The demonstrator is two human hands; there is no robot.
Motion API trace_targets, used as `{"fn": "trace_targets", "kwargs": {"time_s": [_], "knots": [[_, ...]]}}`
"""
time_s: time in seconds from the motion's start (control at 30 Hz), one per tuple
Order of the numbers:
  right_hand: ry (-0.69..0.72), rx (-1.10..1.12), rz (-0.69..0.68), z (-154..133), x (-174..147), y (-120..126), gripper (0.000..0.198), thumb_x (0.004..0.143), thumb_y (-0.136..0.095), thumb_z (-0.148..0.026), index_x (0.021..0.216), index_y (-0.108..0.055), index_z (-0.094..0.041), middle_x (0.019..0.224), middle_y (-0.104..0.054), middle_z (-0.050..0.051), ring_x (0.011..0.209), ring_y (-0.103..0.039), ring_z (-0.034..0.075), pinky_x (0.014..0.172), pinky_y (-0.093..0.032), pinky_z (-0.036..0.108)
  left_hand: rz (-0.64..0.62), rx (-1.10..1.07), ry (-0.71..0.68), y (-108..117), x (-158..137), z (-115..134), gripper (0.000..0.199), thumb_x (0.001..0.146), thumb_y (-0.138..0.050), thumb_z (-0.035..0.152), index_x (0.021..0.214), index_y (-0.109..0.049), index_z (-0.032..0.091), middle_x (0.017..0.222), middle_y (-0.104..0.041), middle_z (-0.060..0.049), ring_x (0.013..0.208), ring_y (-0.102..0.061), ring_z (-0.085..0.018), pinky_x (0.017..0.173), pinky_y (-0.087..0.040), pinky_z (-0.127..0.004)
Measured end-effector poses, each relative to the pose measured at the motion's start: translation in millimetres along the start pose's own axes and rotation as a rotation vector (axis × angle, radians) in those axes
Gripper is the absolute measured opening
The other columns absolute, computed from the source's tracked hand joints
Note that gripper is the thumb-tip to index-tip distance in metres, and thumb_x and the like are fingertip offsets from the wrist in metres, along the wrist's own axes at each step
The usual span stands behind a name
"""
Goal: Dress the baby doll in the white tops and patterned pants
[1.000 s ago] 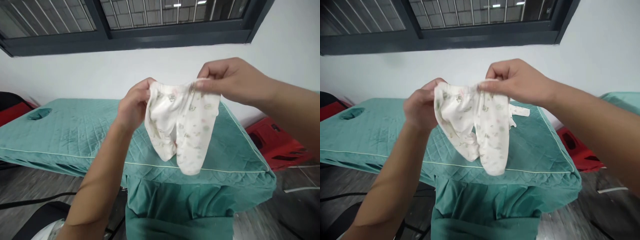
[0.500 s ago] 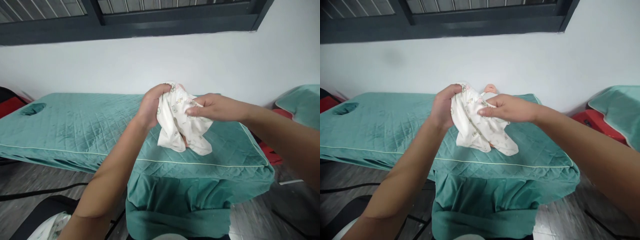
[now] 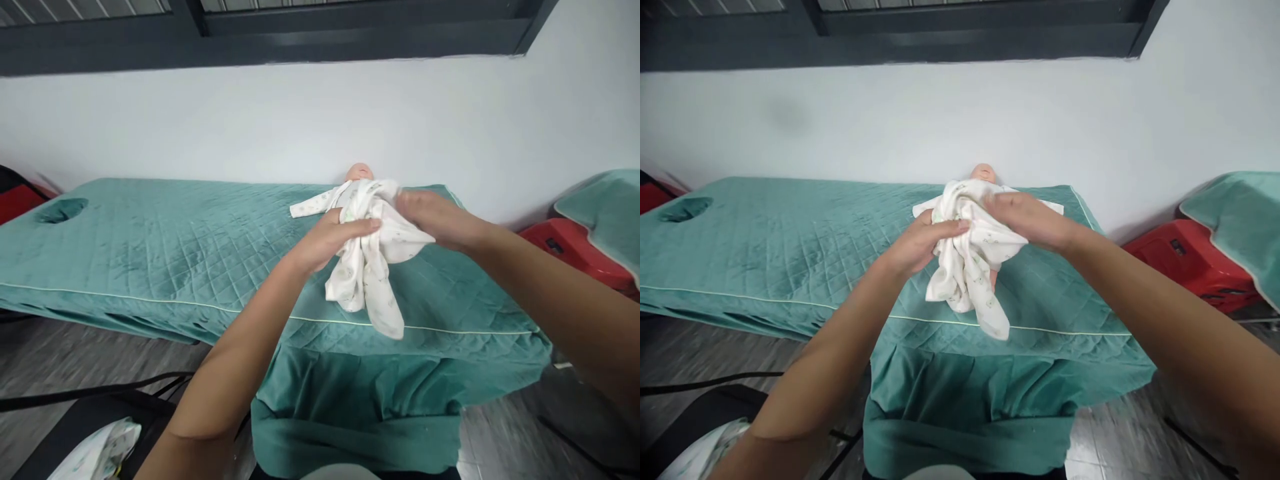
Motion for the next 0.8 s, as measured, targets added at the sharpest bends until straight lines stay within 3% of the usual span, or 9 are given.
{"fn": "trace_targets", "kwargs": {"time_s": [0.07, 0.13, 0.27, 0.37, 0.43, 0.53, 0.7, 0.73, 0.8], "knots": [[-0.099, -0.094, -0.193, 19.2, -4.0, -15.7, 0.038, 0.07, -0.084, -0.054, 0.082, -0.074, -0.02, 0.078, -0.071, 0.003, 0.069, -0.064, 0.018, 0.06, -0.049, 0.029, 0.013, -0.076, 0.006, 4.0, 2.4, -7.4, 0.038, 0.078, -0.079, 0.044, 0.101, -0.074, 0.015, 0.091, -0.076, -0.009, 0.092, -0.073, -0.027, 0.085, -0.058, -0.04], [-0.115, -0.106, -0.222, 28.0, -3.6, -17.5, 0.032, 0.068, -0.086, -0.047, 0.081, -0.075, -0.02, 0.079, -0.072, 0.003, 0.07, -0.065, 0.019, 0.062, -0.051, 0.03, 0.014, -0.104, 0.035, 5.2, 3.6, -17.9, 0.039, 0.077, -0.08, 0.045, 0.103, -0.074, 0.015, 0.09, -0.077, -0.009, 0.09, -0.073, -0.027, 0.084, -0.058, -0.04], [0.023, 0.141, 0.117, 20.1, 7.4, 13.1, 0.029, 0.078, -0.078, -0.047, 0.091, -0.073, -0.021, 0.084, -0.074, 0.003, 0.078, -0.068, 0.021, 0.071, -0.055, 0.033, -0.001, -0.116, 0.099, 0.0, -0.9, -35.3, 0.043, 0.07, -0.086, 0.043, 0.102, -0.074, 0.016, 0.095, -0.077, -0.008, 0.09, -0.072, -0.026, 0.083, -0.058, -0.038], [0.059, 0.31, 0.185, 18.4, 10.9, 16.6, 0.031, 0.08, -0.075, -0.048, 0.095, -0.071, -0.02, 0.082, -0.073, 0.005, 0.087, -0.07, 0.026, 0.077, -0.057, 0.037, -0.082, -0.082, 0.17, -13.4, -6.0, -44.1, 0.049, 0.06, -0.093, 0.033, 0.101, -0.074, 0.016, 0.101, -0.077, -0.008, 0.093, -0.072, -0.026, 0.085, -0.058, -0.039], [0.051, 0.389, 0.162, 20.9, 10.4, 11.4, 0.032, 0.082, -0.073, -0.049, 0.099, -0.071, -0.021, 0.084, -0.073, 0.005, 0.091, -0.07, 0.027, 0.079, -0.057, 0.038, -0.06, -0.114, 0.178, -13.0, -5.5, -45.4, 0.049, 0.06, -0.093, 0.03, 0.103, -0.073, 0.015, 0.103, -0.077, -0.009, 0.095, -0.072, -0.028, 0.087, -0.058, -0.041], [0.018, 0.415, 0.127, 31.6, 3.6, 3.0, 0.034, 0.082, -0.074, -0.048, 0.104, -0.07, -0.023, 0.09, -0.075, 0.004, 0.088, -0.07, 0.023, 0.078, -0.057, 0.035, 0.084, -0.28, 0.083, 4.4, 0.4, -39.9, 0.049, 0.067, -0.087, 0.034, 0.109, -0.071, 0.015, 0.104, -0.077, -0.012, 0.096, -0.073, -0.03, 0.089, -0.059, -0.044], [-0.162, 0.245, -0.278, 61.8, -14.8, -49.0, 0.04, 0.076, -0.081, -0.052, 0.095, -0.072, -0.018, 0.082, -0.074, 0.006, 0.07, -0.068, 0.021, 0.065, -0.056, 0.033, 0.204, -0.425, -0.05, 26.1, 4.9, -41.7, 0.054, 0.071, -0.081, 0.034, 0.119, -0.065, 0.015, 0.101, -0.077, -0.011, 0.096, -0.075, -0.031, 0.09, -0.06, -0.046], [-0.178, 0.218, -0.283, 65.9, -15.7, -52.3, 0.04, 0.075, -0.081, -0.053, 0.091, -0.072, -0.017, 0.078, -0.073, 0.006, 0.066, -0.067, 0.02, 0.062, -0.056, 0.033, 0.215, -0.431, -0.055, 27.1, 4.6, -44.8, 0.055, 0.071, -0.081, 0.035, 0.12, -0.065, 0.015, 0.1, -0.078, -0.01, 0.095, -0.075, -0.031, 0.089, -0.061, -0.045], [-0.16, 0.211, -0.135, 67.9, -10.1, -42.4, 0.04, 0.073, -0.083, -0.052, 0.087, -0.072, -0.016, 0.076, -0.073, 0.006, 0.064, -0.066, 0.02, 0.062, -0.055, 0.033, 0.234, -0.431, -0.037, 26.1, 2.6, -52.7, 0.055, 0.073, -0.08, 0.039, 0.121, -0.065, 0.015, 0.099, -0.078, -0.009, 0.095, -0.075, -0.03, 0.09, -0.061, -0.044]]}}
Point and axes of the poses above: each hand's wrist, its own x-axis towards the middle knuckle, its own y-axis out of the back of the hand, z = x × y, the point moved 10 cm from there along x, towards the middle knuckle
